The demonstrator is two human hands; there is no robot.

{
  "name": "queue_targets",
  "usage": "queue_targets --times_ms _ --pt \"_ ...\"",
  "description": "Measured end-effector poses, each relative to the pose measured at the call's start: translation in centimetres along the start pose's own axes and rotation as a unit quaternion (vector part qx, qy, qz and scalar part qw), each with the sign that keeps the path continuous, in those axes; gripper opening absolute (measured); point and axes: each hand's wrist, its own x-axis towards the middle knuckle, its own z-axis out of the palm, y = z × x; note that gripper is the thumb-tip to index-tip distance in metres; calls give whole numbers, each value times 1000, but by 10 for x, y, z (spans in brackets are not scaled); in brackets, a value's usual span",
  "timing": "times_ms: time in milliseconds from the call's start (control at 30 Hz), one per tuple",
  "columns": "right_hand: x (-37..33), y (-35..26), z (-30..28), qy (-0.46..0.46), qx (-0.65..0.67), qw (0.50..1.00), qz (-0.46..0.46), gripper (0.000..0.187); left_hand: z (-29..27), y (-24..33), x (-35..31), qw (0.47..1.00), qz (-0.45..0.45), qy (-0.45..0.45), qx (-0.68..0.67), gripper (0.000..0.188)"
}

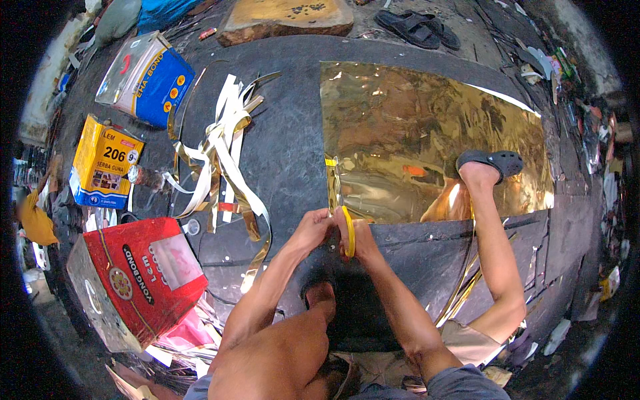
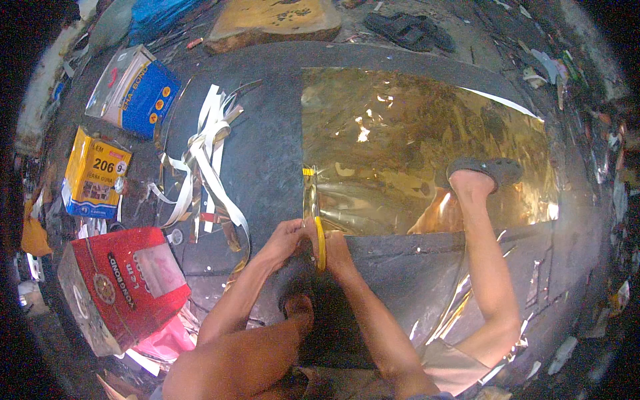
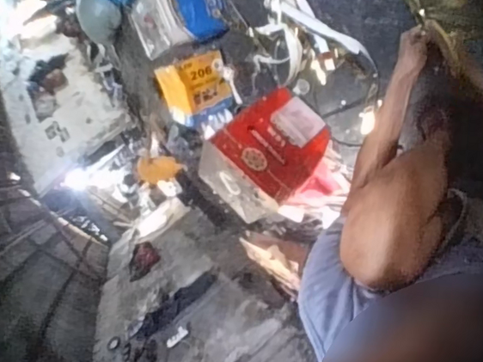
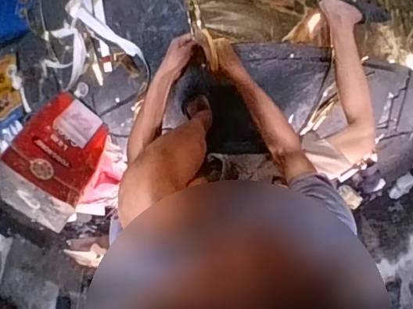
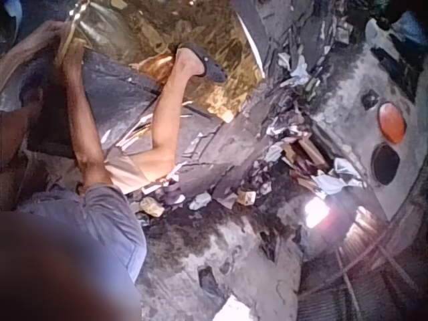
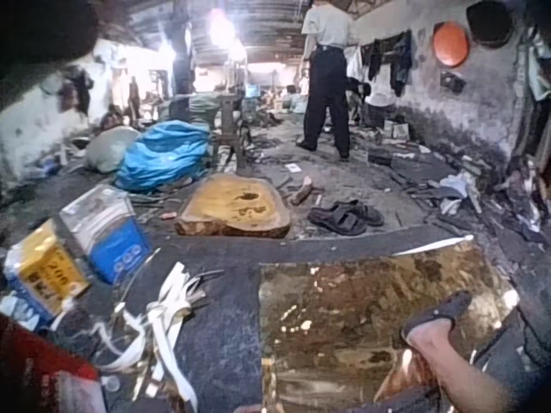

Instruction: The person sits on the floor and uses scissors to cut a large sheet of gold-colored material into long strips. They then peel the backing off the strips and place them on a red box.

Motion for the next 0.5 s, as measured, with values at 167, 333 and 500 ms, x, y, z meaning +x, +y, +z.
queue_targets --times_ms 167,333,500 --pt "22 -18 -5 51 -34 996 -64 74 1 13 -9 999 -18 -1 37 15" --pt "57 -39 -8 74 -133 986 -60 89 -1 16 -12 1000 0 -10 30 15" --pt "95 -57 -21 60 -139 986 -68 89 2 24 -19 999 22 -22 37 15"
